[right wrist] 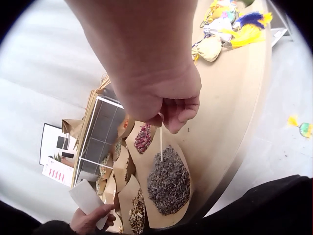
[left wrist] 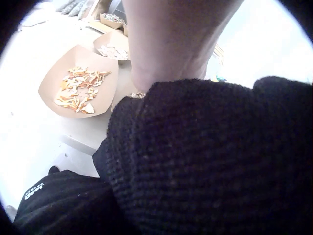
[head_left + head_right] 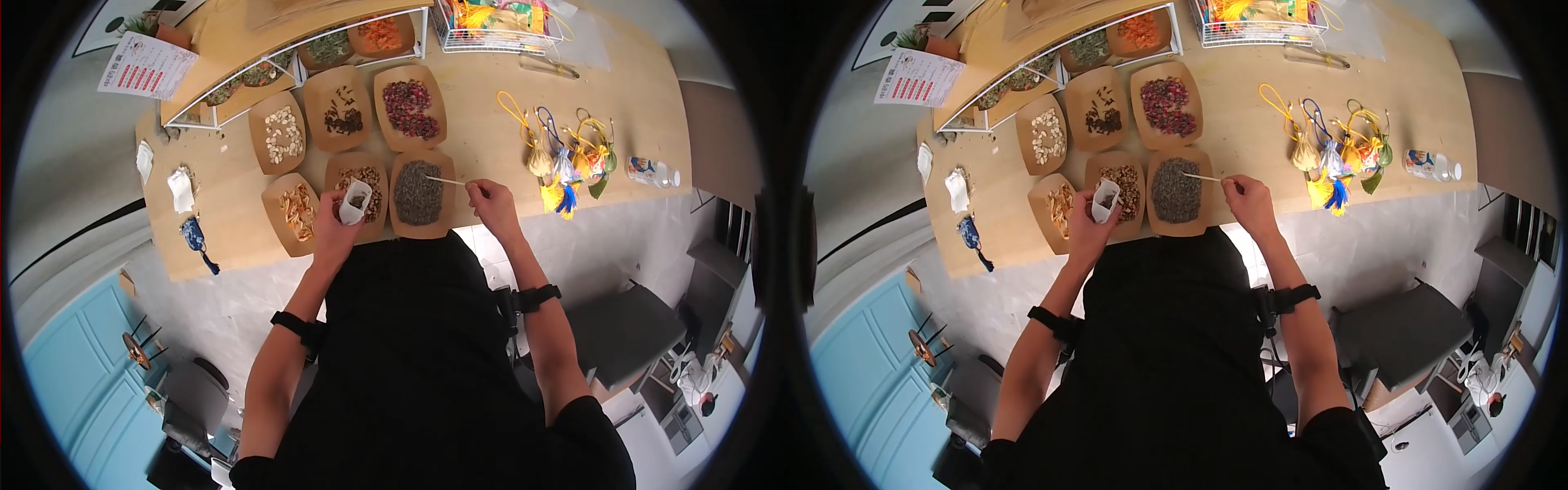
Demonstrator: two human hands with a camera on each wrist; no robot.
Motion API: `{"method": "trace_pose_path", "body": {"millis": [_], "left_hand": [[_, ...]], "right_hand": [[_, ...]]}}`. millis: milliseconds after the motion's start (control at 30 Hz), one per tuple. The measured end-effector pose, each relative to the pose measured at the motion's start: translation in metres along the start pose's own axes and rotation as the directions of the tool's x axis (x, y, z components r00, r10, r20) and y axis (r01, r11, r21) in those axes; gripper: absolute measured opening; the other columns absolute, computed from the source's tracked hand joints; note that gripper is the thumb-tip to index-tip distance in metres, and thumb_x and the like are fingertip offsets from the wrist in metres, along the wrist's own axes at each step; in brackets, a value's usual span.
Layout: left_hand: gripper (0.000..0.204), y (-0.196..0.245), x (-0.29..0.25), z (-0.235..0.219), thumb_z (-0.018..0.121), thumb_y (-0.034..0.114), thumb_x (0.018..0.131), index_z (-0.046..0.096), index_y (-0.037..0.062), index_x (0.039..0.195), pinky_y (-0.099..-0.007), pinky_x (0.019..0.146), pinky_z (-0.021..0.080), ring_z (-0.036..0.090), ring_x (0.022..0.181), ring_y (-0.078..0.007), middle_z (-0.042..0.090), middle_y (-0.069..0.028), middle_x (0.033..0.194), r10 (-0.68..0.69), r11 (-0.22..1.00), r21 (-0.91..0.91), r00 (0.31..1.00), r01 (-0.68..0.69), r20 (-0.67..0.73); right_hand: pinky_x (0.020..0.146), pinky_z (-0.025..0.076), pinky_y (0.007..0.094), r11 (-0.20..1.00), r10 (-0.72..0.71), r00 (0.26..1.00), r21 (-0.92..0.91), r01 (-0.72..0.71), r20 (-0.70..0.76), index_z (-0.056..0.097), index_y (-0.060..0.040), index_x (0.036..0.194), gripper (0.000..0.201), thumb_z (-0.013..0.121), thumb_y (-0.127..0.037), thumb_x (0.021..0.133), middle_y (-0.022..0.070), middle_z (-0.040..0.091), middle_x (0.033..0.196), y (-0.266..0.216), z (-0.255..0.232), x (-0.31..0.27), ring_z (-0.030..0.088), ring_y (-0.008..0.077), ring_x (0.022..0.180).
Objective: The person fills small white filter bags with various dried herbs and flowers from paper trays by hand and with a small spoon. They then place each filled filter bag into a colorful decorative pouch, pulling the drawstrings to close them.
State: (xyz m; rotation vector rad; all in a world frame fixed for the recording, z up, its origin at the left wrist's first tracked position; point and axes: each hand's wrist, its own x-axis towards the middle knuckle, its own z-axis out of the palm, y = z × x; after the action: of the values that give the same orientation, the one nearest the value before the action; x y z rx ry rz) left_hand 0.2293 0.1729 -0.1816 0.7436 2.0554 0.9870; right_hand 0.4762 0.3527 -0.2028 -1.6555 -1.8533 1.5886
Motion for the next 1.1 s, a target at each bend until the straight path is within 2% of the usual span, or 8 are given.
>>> {"method": "trace_pose_path", "body": {"millis": [67,233,300,400,600,733,900,1100], "left_hand": [[0.044,-0.002,-0.002,0.001,0.076,0.005,0.078,0.049,0.0028,0.112,-0.0317,0.077,0.053,0.065,0.090,-0.0196,0.064,-0.0121,0.099,0.096,0.992,-0.075,0.993,-0.101,-0.071],[0.042,0.011,-0.013,-0.015,0.076,0.007,0.080,0.048,0.0016,0.111,-0.0303,0.078,0.052,0.064,0.089,-0.0168,0.064,-0.0106,0.100,-0.015,0.981,-0.195,0.984,-0.021,-0.179],[0.042,0.012,-0.019,-0.023,0.076,0.007,0.081,0.048,0.0014,0.111,-0.0299,0.078,0.052,0.064,0.089,-0.0161,0.064,-0.0100,0.099,-0.028,0.974,-0.226,0.979,-0.019,-0.201],[0.043,0.012,-0.022,-0.037,0.076,0.007,0.080,0.047,0.0020,0.111,-0.0292,0.079,0.052,0.064,0.090,-0.0163,0.064,-0.0107,0.100,0.017,0.983,-0.173,0.973,-0.058,-0.232],[0.043,0.006,-0.029,-0.047,0.074,0.005,0.083,0.046,0.0017,0.117,-0.0290,0.086,0.050,0.061,0.099,-0.0152,0.060,-0.0091,0.108,-0.017,0.975,-0.221,0.987,-0.019,-0.160],[0.042,0.004,-0.023,-0.050,0.077,0.008,0.079,0.049,0.0030,0.110,-0.0306,0.077,0.053,0.065,0.093,-0.0179,0.065,-0.0133,0.102,0.037,0.988,-0.142,0.989,-0.057,-0.143],[0.046,-0.012,-0.009,-0.030,0.078,0.005,0.075,0.050,0.0046,0.111,-0.0331,0.075,0.053,0.066,0.092,-0.0234,0.064,-0.0138,0.102,0.071,0.994,-0.079,0.997,-0.072,-0.016],[0.046,-0.010,0.012,0.006,0.077,0.008,0.072,0.051,0.0048,0.110,-0.0399,0.081,0.052,0.063,0.095,-0.0373,0.062,-0.0171,0.101,0.274,0.912,0.301,0.960,-0.280,0.061]], "right_hand": [[0.058,0.048,0.0332,0.994,-0.052,0.998,-0.099,0.050,-0.022,0.069,0.0014,0.100,0.024,0.065,-0.019,0.088,0.0124,0.064,0.068,0.002,-0.006,0.002,0.061,0.0204,0.059],[0.064,0.051,0.0398,0.863,-0.344,0.926,-0.441,0.247,-0.154,0.065,-0.0017,0.104,0.023,0.067,-0.014,0.085,0.0139,0.062,0.080,-0.006,-0.004,-0.017,0.063,0.0309,0.071],[0.072,0.052,0.0417,0.752,-0.490,0.860,-0.431,0.499,0.140,0.063,-0.0018,0.100,0.023,0.069,-0.013,0.081,0.0142,0.057,0.086,-0.006,0.019,-0.020,0.060,0.0334,0.083],[0.078,0.051,0.0409,0.564,-0.652,0.727,-0.502,0.655,0.215,0.061,0.0001,0.095,0.021,0.067,-0.009,0.078,0.0148,0.056,0.089,-0.026,0.061,-0.013,0.058,0.0327,0.092],[0.082,0.051,0.0413,0.471,-0.511,0.797,-0.672,0.572,0.321,0.060,0.0019,0.091,0.015,0.064,-0.004,0.078,0.0175,0.057,0.095,-0.021,0.086,0.003,0.058,0.0336,0.096],[0.083,0.050,0.0423,0.518,-0.498,0.820,-0.661,0.542,0.282,0.063,0.0009,0.095,0.018,0.066,-0.006,0.079,0.0175,0.058,0.091,-0.009,0.085,0.003,0.059,0.0352,0.091],[0.079,0.052,0.0435,0.776,-0.397,0.901,-0.462,0.430,0.172,0.064,0.0005,0.087,0.009,0.063,-0.003,0.079,0.0192,0.062,0.089,-0.025,0.068,-0.006,0.062,0.0375,0.087],[0.079,0.052,0.0441,0.875,-0.313,0.941,-0.345,0.339,0.132,0.066,0.0000,0.090,0.011,0.065,-0.005,0.080,0.0189,0.063,0.092,-0.033,0.056,-0.009,0.063,0.0382,0.087]]}}
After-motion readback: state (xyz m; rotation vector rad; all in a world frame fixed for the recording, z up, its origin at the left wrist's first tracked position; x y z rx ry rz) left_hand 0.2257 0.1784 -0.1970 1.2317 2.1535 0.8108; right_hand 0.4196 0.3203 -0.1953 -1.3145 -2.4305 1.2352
